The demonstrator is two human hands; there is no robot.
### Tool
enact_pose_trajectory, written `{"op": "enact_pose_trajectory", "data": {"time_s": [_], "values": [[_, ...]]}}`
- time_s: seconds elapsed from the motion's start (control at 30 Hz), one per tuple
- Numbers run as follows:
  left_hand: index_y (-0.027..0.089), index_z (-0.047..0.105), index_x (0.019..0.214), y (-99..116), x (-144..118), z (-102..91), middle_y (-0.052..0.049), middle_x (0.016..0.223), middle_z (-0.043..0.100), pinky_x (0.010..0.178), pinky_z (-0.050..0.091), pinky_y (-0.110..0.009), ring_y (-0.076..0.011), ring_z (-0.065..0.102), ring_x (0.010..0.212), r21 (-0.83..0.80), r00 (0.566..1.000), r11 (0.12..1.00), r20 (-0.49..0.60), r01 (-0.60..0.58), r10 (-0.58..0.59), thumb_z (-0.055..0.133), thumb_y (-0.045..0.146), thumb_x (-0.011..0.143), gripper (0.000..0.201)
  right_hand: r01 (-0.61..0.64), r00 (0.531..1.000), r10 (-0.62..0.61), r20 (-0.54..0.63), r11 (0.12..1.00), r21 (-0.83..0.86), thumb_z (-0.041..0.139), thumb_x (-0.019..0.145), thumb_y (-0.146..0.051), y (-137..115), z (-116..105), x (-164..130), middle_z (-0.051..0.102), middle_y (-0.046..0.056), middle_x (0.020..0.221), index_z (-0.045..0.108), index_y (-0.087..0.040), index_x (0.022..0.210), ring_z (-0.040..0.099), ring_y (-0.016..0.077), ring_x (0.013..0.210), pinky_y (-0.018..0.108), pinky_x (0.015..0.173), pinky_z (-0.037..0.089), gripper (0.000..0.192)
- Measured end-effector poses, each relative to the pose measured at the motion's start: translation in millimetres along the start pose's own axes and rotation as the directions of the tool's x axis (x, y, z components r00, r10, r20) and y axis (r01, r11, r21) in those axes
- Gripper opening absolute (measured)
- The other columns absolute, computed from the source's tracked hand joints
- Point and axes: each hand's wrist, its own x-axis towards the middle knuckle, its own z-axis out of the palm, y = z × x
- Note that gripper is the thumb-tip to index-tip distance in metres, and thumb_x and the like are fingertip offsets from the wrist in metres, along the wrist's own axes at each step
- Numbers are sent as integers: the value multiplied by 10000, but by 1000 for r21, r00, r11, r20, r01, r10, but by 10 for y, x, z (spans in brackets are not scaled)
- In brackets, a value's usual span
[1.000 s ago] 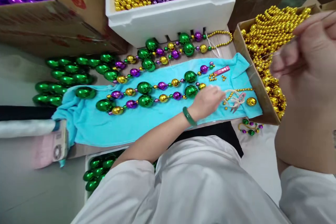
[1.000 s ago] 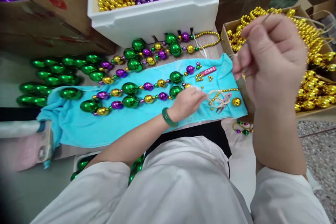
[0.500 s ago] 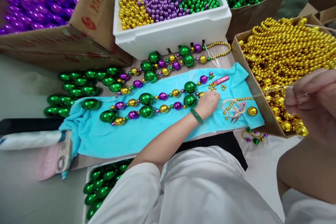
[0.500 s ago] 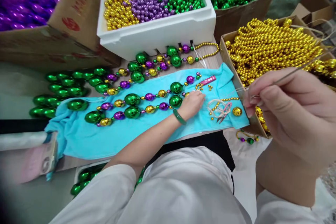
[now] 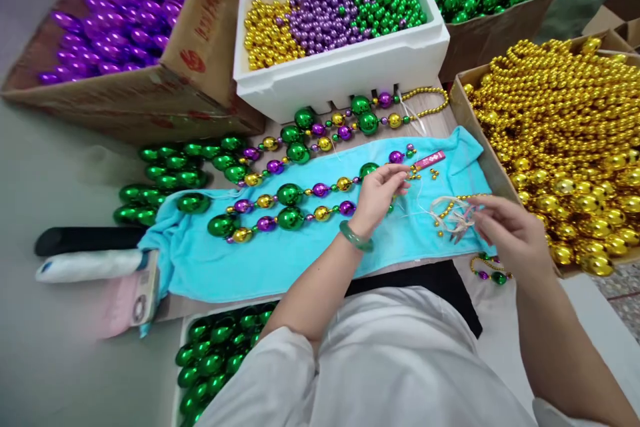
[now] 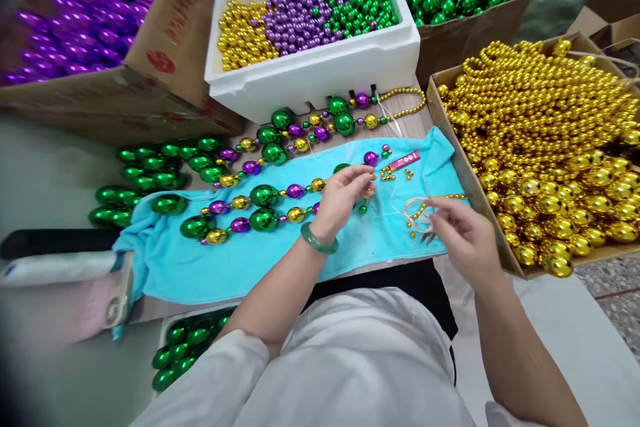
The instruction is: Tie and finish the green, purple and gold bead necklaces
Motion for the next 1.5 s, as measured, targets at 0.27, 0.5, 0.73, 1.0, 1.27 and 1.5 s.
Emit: {"op": "enact_pose_trajectory", "data": {"time_s": [0.27,0.5,0.73,1.0,1.27,1.5], "values": [[135,677,964,125,-37,-72,-37,820,694,581,515,-184,-88,658,659,-647,948,704,97,292,-304,568,164,881,140,48,995,-40,90,995,-89,564,878,-269,378,372,-195,618,7,674,725,-193,920,521,105,567,239,524,405,183],[140,677,926,75,8,-113,-18,779,689,603,519,-172,-70,647,660,-750,948,606,84,264,-308,557,182,899,130,69,996,-58,63,980,-185,572,858,-279,396,328,-157,695,28,762,721,-184,892,586,131,602,256,563,460,180],[157,660,912,82,13,-106,-6,774,680,570,498,-170,-78,649,669,-757,940,600,52,258,-338,592,169,869,82,74,996,-61,73,977,-198,570,863,-281,407,333,-138,724,42,819,719,-191,886,636,158,674,274,608,490,175],[149,646,890,106,20,-80,-3,752,673,556,492,-164,-72,643,641,-771,935,594,9,232,-353,578,163,876,70,52,997,-39,64,978,-202,576,864,-293,416,327,-132,717,40,791,725,-183,896,592,135,591,255,535,451,187],[144,633,873,91,22,-57,0,764,670,562,495,-160,-65,643,639,-739,940,638,-19,216,-340,610,150,847,35,47,997,-33,75,979,-198,569,870,-285,454,314,-126,718,45,832,720,-189,906,615,147,652,266,583,470,183],[223,589,1164,39,23,0,-16,906,682,657,499,-220,-105,656,740,-307,994,951,-89,36,-66,635,300,849,327,-19,1000,19,0,995,-96,568,868,-316,456,345,-93,621,11,673,692,-187,896,521,115,559,249,517,420,181]]}}
